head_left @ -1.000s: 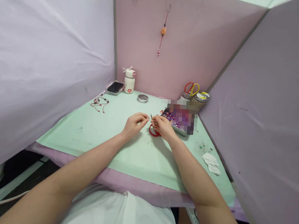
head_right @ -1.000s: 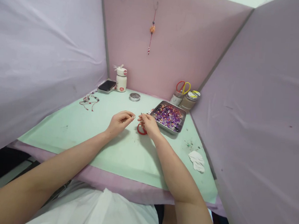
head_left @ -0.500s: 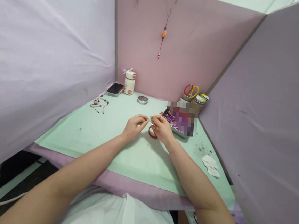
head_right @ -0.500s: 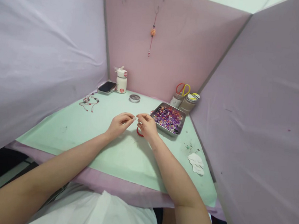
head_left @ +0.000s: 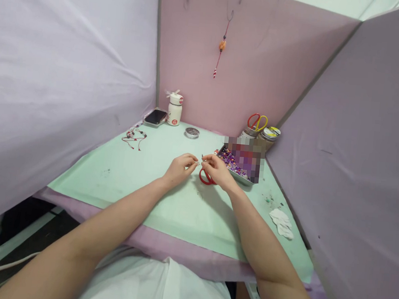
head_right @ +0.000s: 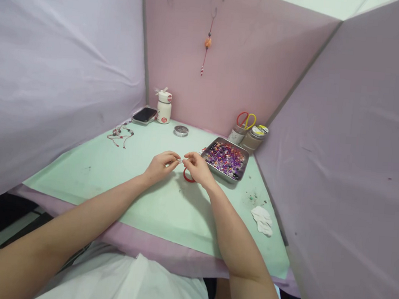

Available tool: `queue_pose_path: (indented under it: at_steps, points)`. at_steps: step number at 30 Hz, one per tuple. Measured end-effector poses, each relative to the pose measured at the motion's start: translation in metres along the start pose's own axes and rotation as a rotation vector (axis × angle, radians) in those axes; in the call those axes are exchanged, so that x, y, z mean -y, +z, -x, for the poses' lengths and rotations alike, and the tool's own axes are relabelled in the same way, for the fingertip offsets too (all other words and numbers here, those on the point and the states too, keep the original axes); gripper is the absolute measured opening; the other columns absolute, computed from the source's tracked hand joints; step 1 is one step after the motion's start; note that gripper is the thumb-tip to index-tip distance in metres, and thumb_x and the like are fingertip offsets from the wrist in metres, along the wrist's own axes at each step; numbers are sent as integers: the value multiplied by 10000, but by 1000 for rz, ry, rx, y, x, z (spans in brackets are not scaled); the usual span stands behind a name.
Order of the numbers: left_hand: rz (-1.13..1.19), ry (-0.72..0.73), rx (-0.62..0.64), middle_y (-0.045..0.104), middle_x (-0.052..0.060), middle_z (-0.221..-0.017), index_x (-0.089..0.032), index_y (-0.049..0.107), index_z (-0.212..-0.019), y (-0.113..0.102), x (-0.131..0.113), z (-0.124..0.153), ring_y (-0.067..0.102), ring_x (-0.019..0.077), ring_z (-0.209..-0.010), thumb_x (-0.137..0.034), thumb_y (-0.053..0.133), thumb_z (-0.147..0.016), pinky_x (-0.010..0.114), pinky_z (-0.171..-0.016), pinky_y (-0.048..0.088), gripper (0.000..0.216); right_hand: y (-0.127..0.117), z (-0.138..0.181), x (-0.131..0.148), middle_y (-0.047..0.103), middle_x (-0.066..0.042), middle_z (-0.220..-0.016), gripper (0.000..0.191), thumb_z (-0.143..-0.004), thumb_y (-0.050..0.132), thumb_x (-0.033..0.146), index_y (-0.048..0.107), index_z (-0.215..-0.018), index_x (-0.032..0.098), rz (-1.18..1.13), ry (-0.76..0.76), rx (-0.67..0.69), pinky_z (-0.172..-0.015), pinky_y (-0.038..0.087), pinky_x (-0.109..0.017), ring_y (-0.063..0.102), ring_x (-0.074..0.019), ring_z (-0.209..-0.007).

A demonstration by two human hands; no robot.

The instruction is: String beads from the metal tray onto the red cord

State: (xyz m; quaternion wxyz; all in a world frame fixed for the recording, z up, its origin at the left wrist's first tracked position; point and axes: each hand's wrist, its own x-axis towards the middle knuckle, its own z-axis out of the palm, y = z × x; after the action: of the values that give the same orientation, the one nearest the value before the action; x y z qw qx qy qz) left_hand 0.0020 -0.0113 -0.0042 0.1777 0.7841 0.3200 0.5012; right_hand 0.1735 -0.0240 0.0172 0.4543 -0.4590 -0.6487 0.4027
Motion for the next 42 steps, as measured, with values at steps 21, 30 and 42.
queue_pose_path:
  at_steps: [21,30,42]
  points:
    - [485,-541,6,672,69,-816,-175,673,-717,0,15,-5,628,158,-756,-340,652,-730,308,-687,533,167,-1,-7,-17,632,-21,-734,79,-773,572,238,640,-738,222,426,-243,-30,-731,384,-310,540,-172,-721]
    - [893,-785,12,698,114,-919,-153,683,-710,-8,3,-10,605,127,-708,-266,697,-679,246,-555,462,118,7,-5,-20,627,-20,-727,78,-783,585,259,637,-740,219,421,-242,-45,-736,394,-309,548,-172,-723]
    - [812,-749,-119,671,28,-729,-136,643,-718,-2,2,-9,580,93,-665,-294,780,-574,280,-762,474,255,13,-5,-28,663,-34,-820,105,-822,562,258,648,-804,199,533,-267,-78,-749,415,-282,574,-159,-763]
